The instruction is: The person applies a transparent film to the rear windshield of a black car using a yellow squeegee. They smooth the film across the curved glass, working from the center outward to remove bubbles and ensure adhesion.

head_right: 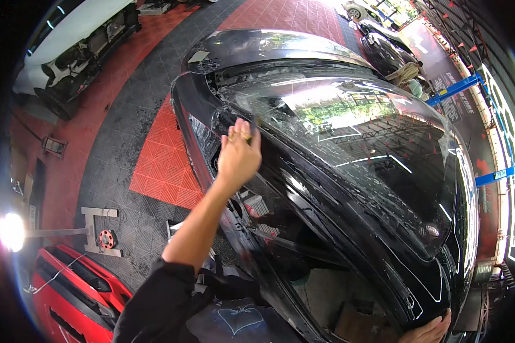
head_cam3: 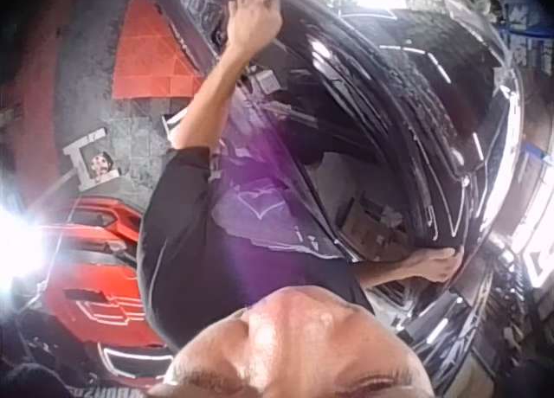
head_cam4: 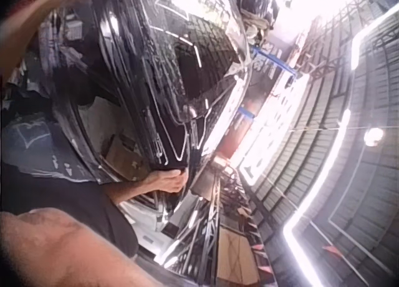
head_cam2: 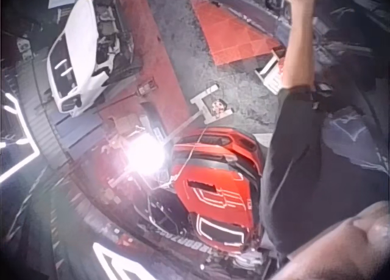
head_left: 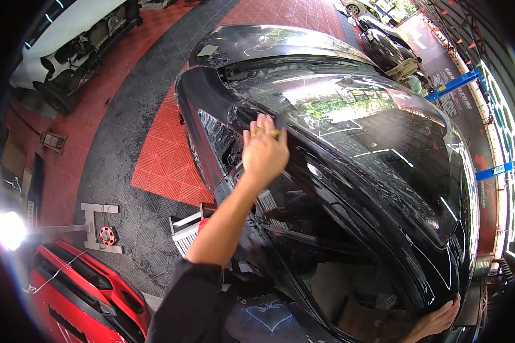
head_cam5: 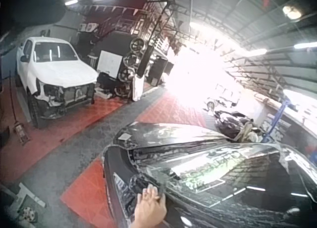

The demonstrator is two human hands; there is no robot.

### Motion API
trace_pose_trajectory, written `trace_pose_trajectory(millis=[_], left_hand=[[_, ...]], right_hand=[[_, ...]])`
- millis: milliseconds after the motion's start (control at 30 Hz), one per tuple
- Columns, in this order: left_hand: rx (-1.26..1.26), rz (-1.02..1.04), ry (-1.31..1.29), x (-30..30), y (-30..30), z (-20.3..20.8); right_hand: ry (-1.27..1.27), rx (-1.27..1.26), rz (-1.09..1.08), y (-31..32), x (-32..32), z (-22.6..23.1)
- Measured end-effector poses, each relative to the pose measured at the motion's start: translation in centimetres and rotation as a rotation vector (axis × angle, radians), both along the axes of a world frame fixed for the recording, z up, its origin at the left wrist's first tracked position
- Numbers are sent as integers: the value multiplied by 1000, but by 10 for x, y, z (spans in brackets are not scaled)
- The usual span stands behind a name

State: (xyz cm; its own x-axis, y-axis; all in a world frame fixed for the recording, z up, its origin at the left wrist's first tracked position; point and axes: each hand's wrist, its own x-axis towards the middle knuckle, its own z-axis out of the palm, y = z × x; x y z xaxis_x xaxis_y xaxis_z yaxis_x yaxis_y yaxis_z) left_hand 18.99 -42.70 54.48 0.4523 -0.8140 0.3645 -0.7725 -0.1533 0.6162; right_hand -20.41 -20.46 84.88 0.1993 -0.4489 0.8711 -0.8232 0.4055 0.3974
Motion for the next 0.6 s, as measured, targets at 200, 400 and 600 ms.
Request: trace_pose_trajectory(millis=[200,400,600], left_hand=[[-143,-250,288,-56,66,68],[-103,13,-17,21,3,-13],[-50,-237,140,-5,50,24]], right_hand=[[-62,-10,-62,0,9,-2],[-54,-10,5,-4,2,-1],[-127,-20,103,-2,1,-1]])
